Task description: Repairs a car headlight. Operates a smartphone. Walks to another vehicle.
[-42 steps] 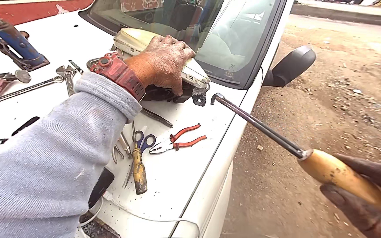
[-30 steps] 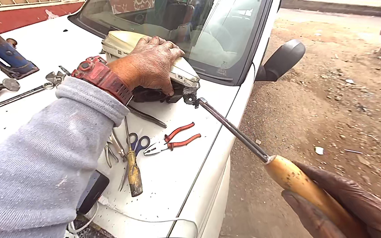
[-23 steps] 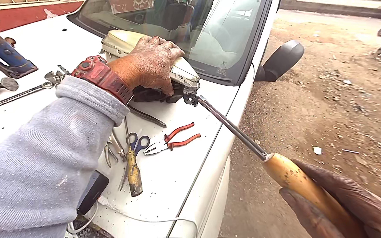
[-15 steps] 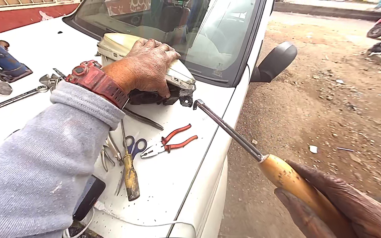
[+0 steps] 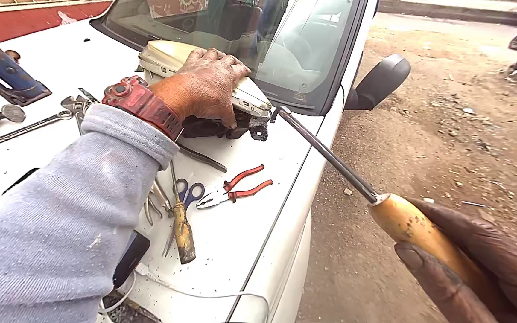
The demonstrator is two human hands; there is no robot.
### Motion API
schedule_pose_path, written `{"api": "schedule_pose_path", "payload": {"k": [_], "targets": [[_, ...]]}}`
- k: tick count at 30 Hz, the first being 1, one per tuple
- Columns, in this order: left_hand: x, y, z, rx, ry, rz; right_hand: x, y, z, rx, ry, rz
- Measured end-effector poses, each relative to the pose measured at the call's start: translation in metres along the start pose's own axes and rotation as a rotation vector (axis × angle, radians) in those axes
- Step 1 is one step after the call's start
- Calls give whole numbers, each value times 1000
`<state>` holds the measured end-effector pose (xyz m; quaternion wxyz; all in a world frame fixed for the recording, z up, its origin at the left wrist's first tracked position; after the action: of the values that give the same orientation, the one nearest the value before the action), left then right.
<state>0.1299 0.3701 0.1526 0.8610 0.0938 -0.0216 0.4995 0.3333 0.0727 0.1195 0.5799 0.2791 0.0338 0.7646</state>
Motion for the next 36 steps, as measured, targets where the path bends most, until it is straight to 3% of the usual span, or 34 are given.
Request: {"api": "schedule_pose_path", "payload": {"k": [5,8,14,18,25,36], "targets": [[0,1,0,-5,5,6,-10,-35,-10,290,-112,-52],[0,1,-1,-2,-6,0,-1,-75,-10,382,-79,-11],[-2,2,1,10,-46,-16,49,-132,-12,282,89,158],[-1,1,1,10,-29,-11,93,-164,-22,278,67,324],[0,-1,1,22,15,42,150,-187,-48,222,15,502],[-2,-1,0,40,60,123,172,-178,-68,258,65,602]]}}
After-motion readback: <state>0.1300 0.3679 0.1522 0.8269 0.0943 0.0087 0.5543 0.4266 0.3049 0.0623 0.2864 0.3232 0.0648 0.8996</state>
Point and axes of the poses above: each hand's wrist, its own x-axis towards the middle knuckle, its own z-axis out of the back of the hand, y = z × x, the point moved 9 cm from there along x, towards the middle knuckle, and after that the axes turned 10 degrees about z, right-handed, at the moved point
